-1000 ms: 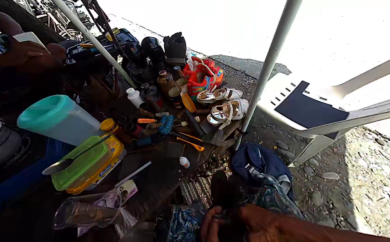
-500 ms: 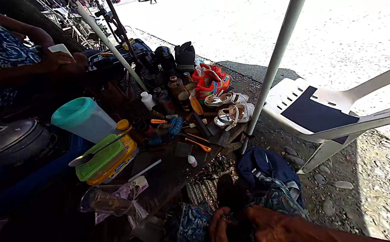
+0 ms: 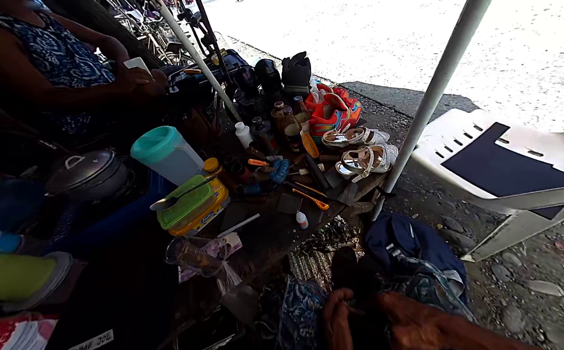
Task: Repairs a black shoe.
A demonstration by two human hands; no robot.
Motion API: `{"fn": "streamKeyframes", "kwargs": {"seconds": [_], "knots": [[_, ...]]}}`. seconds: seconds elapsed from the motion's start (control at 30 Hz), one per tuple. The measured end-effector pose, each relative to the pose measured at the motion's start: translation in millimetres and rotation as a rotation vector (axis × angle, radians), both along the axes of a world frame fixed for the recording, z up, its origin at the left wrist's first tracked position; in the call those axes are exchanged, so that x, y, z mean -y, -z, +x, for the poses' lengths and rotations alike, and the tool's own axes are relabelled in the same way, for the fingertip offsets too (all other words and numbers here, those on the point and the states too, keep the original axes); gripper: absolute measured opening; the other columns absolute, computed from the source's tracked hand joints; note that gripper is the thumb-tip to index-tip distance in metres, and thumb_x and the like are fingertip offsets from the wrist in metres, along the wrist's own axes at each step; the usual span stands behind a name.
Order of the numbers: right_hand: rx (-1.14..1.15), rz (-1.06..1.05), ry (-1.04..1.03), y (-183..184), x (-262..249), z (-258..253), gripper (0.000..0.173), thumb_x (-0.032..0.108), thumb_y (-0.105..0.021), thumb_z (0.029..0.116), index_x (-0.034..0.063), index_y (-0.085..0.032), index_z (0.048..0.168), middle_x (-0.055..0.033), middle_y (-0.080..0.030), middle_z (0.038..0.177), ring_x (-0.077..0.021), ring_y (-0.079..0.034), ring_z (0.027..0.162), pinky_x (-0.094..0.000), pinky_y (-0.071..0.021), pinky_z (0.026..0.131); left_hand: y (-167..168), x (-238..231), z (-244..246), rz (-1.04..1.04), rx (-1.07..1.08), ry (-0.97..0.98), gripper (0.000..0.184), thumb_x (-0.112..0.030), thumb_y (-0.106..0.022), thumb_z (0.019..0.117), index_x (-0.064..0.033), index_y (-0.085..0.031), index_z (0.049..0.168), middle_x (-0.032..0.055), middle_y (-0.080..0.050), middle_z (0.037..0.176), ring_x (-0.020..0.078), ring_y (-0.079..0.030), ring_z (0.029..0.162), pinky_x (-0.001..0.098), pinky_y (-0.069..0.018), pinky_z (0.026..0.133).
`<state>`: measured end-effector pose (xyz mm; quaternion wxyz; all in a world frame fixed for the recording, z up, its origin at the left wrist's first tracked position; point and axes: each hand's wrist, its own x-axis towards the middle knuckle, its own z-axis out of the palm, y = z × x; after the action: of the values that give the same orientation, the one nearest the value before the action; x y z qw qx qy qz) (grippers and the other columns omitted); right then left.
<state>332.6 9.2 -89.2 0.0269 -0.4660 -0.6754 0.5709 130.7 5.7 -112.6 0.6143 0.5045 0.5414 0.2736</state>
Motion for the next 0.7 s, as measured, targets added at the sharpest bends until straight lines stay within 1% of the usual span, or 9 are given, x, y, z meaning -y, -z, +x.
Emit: {"fn": "streamKeyframes", "kwargs": {"seconds": [0.13, 0.27, 0.4, 0.53, 0.7], "knots": [[0.006, -0.007, 0.0, 1, 1, 2, 0.037, 0.033, -0.075, 0.0867, 0.0004, -0.068, 0.103, -0.0186, -0.067, 0.091, -0.0331, -0.066, 0.09, -0.0561, -0.0489, 0.08, -2, 1, 3, -0.029, 0.003, -0.01, 0.038, -0.004, -0.034, 0.1012, 0.0036, -0.066, 0.12, 0.0108, -0.072, 0.096, 0.0132, -0.067, 0.086, 0.0336, -0.0542, 0.083], [-0.005, -0.001, 0.013, 7, 2, 5, 0.04, 0.037, -0.076, 0.0843, 0.0021, -0.068, 0.102, -0.0165, -0.068, 0.091, -0.0315, -0.066, 0.089, -0.0557, -0.0494, 0.079, 0, 1, 5, -0.018, 0.005, -0.02, 0.037, -0.004, -0.034, 0.1011, 0.0037, -0.066, 0.119, 0.0109, -0.071, 0.098, 0.0134, -0.066, 0.088, 0.0334, -0.0538, 0.084], [-0.004, -0.004, 0.017, 5, 2, 4, 0.039, 0.037, -0.076, 0.0834, 0.0031, -0.069, 0.101, -0.015, -0.067, 0.09, -0.0298, -0.065, 0.089, -0.0541, -0.0489, 0.078, -2, 1, 6, -0.021, 0.001, -0.022, 0.036, -0.003, -0.035, 0.1012, 0.0027, -0.066, 0.119, 0.0105, -0.071, 0.1, 0.0129, -0.066, 0.089, 0.0326, -0.0534, 0.084], [-0.005, 0.001, 0.027, 5, 2, 4, 0.039, 0.039, -0.076, 0.0818, 0.0041, -0.069, 0.099, -0.0143, -0.067, 0.088, -0.0297, -0.065, 0.087, -0.0547, -0.0492, 0.077, 1, 1, 5, -0.003, 0.002, -0.012, 0.036, -0.003, -0.035, 0.1012, 0.0034, -0.066, 0.119, 0.0127, -0.071, 0.105, 0.0154, -0.067, 0.094, 0.0352, -0.0533, 0.089], [0.011, -0.019, 0.019, -6, 1, 3, 0.038, 0.037, -0.076, 0.0837, 0.0029, -0.068, 0.099, -0.0153, -0.067, 0.089, -0.0301, -0.065, 0.088, -0.0546, -0.0485, 0.078, -2, 0, 5, -0.015, 0.0, -0.017, 0.036, -0.003, -0.036, 0.1011, 0.0032, -0.066, 0.119, 0.0121, -0.07, 0.104, 0.0147, -0.066, 0.093, 0.0345, -0.0529, 0.088]]}}
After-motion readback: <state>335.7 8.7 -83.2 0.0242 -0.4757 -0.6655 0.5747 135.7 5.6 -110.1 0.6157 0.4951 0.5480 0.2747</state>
